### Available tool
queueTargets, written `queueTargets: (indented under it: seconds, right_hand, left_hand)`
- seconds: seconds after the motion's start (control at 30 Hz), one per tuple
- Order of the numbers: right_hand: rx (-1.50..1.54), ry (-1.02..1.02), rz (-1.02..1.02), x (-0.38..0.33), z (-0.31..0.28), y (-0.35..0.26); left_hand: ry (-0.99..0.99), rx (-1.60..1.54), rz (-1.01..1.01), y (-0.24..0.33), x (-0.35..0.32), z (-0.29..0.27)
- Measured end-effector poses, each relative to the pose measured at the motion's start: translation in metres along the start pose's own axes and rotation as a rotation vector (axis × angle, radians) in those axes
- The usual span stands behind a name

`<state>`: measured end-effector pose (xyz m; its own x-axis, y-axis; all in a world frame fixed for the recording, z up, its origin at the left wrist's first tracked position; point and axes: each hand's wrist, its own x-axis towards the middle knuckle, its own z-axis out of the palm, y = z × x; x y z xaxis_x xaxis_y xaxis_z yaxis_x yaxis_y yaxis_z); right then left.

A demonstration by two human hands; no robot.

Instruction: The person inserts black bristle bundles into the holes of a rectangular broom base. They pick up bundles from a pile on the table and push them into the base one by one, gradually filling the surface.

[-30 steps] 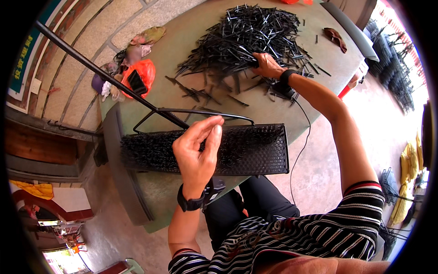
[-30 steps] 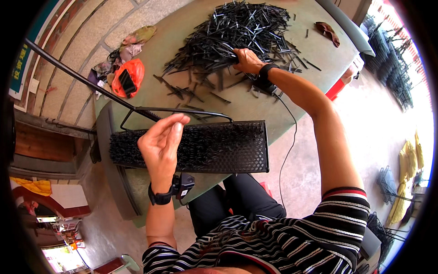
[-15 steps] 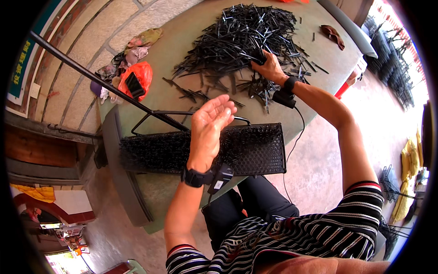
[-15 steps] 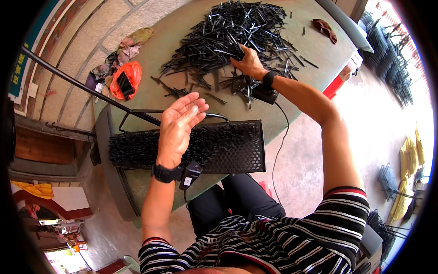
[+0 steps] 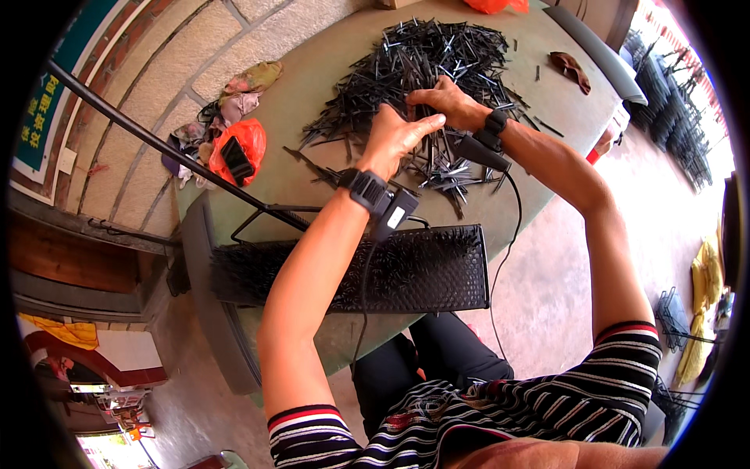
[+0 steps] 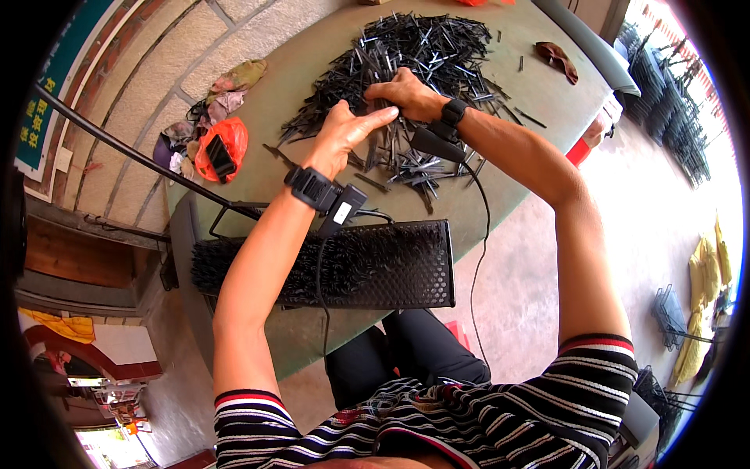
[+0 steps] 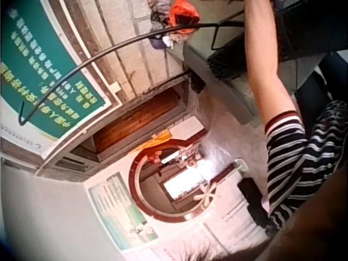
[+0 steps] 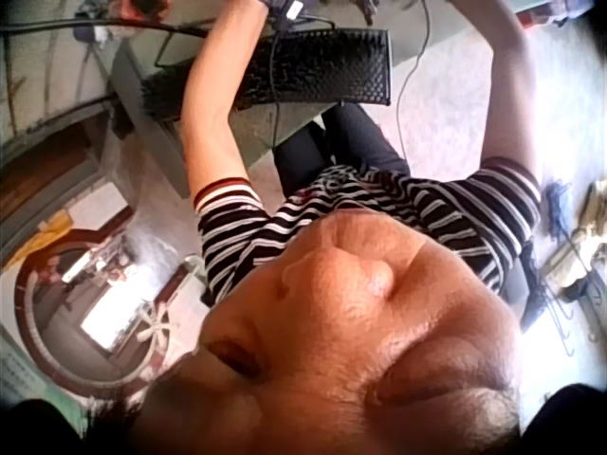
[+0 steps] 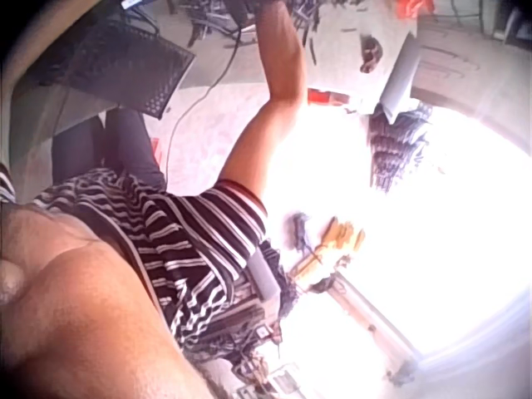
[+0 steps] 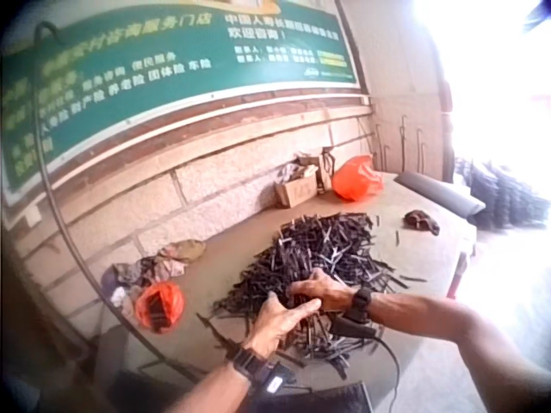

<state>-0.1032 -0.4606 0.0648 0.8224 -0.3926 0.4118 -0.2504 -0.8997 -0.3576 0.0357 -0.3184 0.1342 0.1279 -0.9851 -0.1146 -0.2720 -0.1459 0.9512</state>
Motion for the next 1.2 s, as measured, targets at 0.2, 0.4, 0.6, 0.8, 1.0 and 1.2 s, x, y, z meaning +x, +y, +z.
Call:
queueTargets:
  seconds: [0.2,0.4,0.6,0.8,1.0,1.2]
  right_hand:
    - [0.103,0.085,-0.122,0.017,-0.002,-0.024]
    - [0.231,-0.016,0.125,0.015,0.007,-0.037]
    - [0.64,-0.029,0.45,0.019,0.006,-0.041]
    - [0.865,0.058,0.716,0.018,0.005,-0.036]
    - [1.749,-0.059,0.592,0.032,0.018,0.012]
    - [1.501,0.073,0.732,0.044,0.012,-0.008]
  left_hand:
    - [-0.119,-0.414,0.159,-0.047,0.059,-0.002]
    - [-0.313,-0.68,0.032,-0.056,0.063,-0.004]
    - [-0.367,-0.543,-0.182,-0.06,0.064,-0.004]
    - [-0.27,-0.397,-0.263,-0.054,0.061,0.005]
    - [-0.297,-0.414,-0.399,-0.064,0.063,0.003]
    - [-0.24,-0.394,-0.43,-0.056,0.052,0.014]
